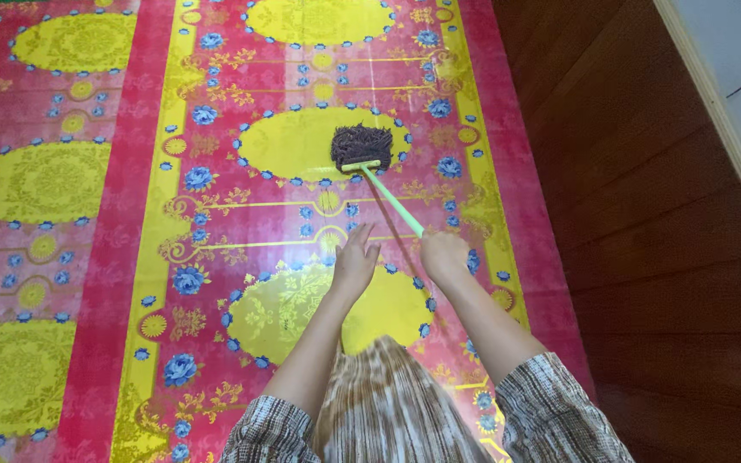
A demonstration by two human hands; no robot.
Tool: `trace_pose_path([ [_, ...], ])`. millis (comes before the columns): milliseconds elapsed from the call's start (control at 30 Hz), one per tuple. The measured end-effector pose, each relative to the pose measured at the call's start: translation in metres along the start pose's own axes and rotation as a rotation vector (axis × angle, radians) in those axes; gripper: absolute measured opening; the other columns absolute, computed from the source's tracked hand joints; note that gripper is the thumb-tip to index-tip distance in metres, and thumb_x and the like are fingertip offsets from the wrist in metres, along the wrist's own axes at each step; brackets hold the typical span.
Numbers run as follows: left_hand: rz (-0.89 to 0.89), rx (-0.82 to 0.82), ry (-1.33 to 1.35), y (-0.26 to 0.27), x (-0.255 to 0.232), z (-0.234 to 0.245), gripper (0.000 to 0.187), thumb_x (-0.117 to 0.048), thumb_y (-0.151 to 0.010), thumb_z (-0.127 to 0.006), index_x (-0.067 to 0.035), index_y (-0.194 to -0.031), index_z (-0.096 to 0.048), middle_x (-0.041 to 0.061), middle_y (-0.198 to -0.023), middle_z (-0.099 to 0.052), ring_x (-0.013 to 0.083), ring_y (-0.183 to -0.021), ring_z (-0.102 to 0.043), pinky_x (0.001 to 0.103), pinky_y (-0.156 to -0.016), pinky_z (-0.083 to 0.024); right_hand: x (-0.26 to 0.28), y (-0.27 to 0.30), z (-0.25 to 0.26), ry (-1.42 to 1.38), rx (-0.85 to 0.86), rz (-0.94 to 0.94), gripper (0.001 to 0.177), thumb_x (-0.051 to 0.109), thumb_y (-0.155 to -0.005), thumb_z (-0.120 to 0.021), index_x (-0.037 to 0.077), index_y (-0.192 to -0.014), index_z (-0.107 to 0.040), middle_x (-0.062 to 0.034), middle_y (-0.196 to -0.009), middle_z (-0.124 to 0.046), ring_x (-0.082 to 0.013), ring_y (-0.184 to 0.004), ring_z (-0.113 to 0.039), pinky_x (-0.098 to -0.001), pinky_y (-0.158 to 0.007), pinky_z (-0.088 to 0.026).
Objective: The person mops a colorful patterned floor using a mop with a green handle and a dark head. They move the mop back and forth across the surface, covering different sections of the room.
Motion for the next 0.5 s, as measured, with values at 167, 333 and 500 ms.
trace_pose_path([
  [167, -0.027, -0.024, 0.003, -0.008, 0.012, -0.001, 0.053, -0.028, -0.100, -0.056, -0.013, -0.150, -0.048, 0.015, -0.158, -0.044, 0.0358, -0.148, -0.038, 0.065, -0.119, -0.021, -0.010, -0.023, -0.018, 0.084, 0.085, -0.011, 0.028, 0.020, -0.099, -0.050, 0.012, -0.106, -0.076, -0.0148, -0.094, -0.076, -0.0332, -0.087, -0.076, -0.0503, -0.068, -0.059],
  [333, -0.122, -0.078, 0.140, -0.029, 0.029, -0.002, 0.055, -0.025, -0.099, -0.055, -0.010, -0.151, -0.048, 0.018, -0.159, -0.043, 0.0360, -0.149, -0.039, 0.060, -0.122, -0.030, -0.028, -0.013, -0.103, -0.094, -0.097, -0.110, 0.034, 0.038, -0.098, -0.049, 0.009, -0.108, -0.066, -0.0145, -0.086, -0.072, -0.0339, -0.076, -0.075, -0.0522, -0.058, -0.058],
  [500, 0.079, -0.111, 0.082, -0.030, 0.059, 0.034, 0.053, -0.026, -0.100, -0.055, -0.013, -0.150, -0.047, 0.014, -0.160, -0.041, 0.0353, -0.150, -0.033, 0.060, -0.120, -0.023, 0.005, -0.081, -0.151, -0.013, -0.168, 0.079, 0.039, 0.028, -0.104, -0.036, 0.006, -0.120, -0.063, -0.0186, -0.085, -0.075, -0.0394, -0.078, -0.074, -0.0645, -0.088, -0.050],
])
Point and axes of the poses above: each hand's wrist, its own y-axis away from the middle knuckle, its own z-axis out of the back of the hand, x = y × z, the point moved 3 cm from there along -y, towards the middle knuckle
